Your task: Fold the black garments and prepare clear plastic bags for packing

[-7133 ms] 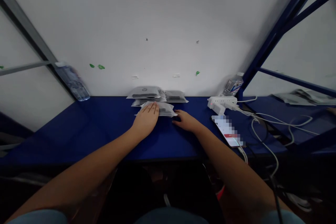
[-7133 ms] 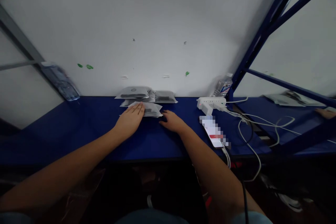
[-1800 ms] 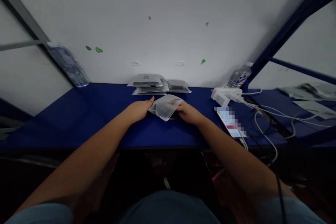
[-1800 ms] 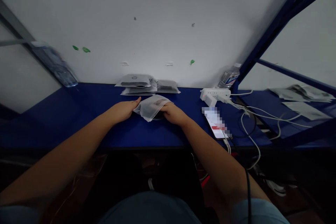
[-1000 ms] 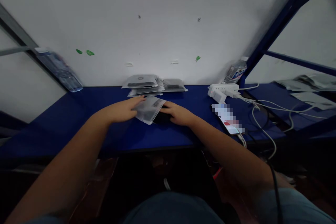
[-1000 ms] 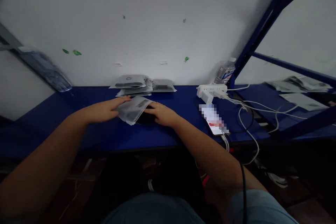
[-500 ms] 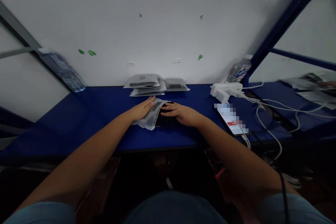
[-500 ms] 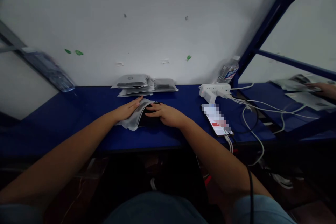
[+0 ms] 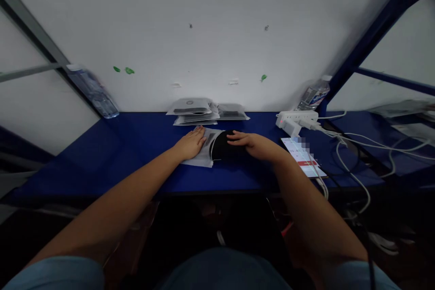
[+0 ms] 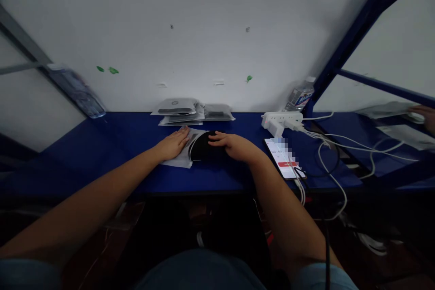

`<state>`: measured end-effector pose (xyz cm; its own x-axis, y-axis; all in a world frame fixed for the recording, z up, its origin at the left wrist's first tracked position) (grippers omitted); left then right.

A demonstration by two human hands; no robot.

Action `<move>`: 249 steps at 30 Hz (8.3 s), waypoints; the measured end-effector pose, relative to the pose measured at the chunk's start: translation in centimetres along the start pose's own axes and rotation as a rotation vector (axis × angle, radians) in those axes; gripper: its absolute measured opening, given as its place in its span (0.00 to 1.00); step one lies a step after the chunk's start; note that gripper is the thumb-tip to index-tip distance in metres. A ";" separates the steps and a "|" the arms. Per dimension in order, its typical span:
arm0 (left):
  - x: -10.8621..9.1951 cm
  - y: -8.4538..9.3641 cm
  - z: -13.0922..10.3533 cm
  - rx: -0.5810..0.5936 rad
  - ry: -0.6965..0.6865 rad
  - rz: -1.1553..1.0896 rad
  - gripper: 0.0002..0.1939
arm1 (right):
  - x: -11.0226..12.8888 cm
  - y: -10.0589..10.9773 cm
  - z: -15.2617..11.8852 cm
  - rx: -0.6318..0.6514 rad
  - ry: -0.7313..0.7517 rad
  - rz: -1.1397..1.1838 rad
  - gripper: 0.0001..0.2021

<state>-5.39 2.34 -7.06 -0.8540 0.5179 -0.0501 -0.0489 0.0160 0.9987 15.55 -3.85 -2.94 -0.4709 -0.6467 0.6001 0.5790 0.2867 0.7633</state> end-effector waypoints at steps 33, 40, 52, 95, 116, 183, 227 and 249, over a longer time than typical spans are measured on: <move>-0.1 1.1 -0.6 -0.021 0.188 -0.036 0.31 | -4.6 0.6 -0.8 -0.821 -0.537 0.926 0.21; 0.9 0.5 -0.7 0.034 0.227 0.044 0.36 | -5.7 0.6 -1.5 -0.550 -0.686 0.661 0.20; 4.7 2.5 -5.0 0.006 0.321 0.173 0.31 | -1.4 -2.3 1.5 -0.484 -0.374 -0.025 0.24; 4.1 1.9 -6.2 -0.163 0.040 -0.157 0.31 | 6.0 -8.0 8.1 -0.166 -0.133 -0.321 0.31; 3.3 0.3 -5.6 -0.127 -0.042 -0.030 0.35 | 6.6 -5.5 7.6 -0.465 -0.194 0.057 0.20; 0.7 1.5 -5.9 -0.106 -0.166 0.030 0.32 | -0.8 -3.2 -0.4 -0.127 -0.400 -0.310 0.33; 1.8 4.1 0.5 -0.155 0.052 0.284 0.14 | -4.1 0.2 4.0 -0.318 -0.488 -0.384 0.12; 1.9 8.0 -1.5 -0.336 0.087 0.165 0.15 | -0.4 2.2 2.7 -0.457 -0.268 -0.368 0.09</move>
<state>-8.16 2.12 0.85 -0.9046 0.4153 0.0958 -0.0619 -0.3504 0.9346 15.23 -1.01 -0.87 -0.8083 -0.4294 0.4029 0.5455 -0.2886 0.7868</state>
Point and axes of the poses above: each hand's wrist, its own z-axis towards the middle knuckle, its own y-axis out of the back of the hand, x = y × z, the point moved 7 cm from there along z, towards the middle knuckle, and after that the axes turned 8 degrees about z, right-handed, at the moved point
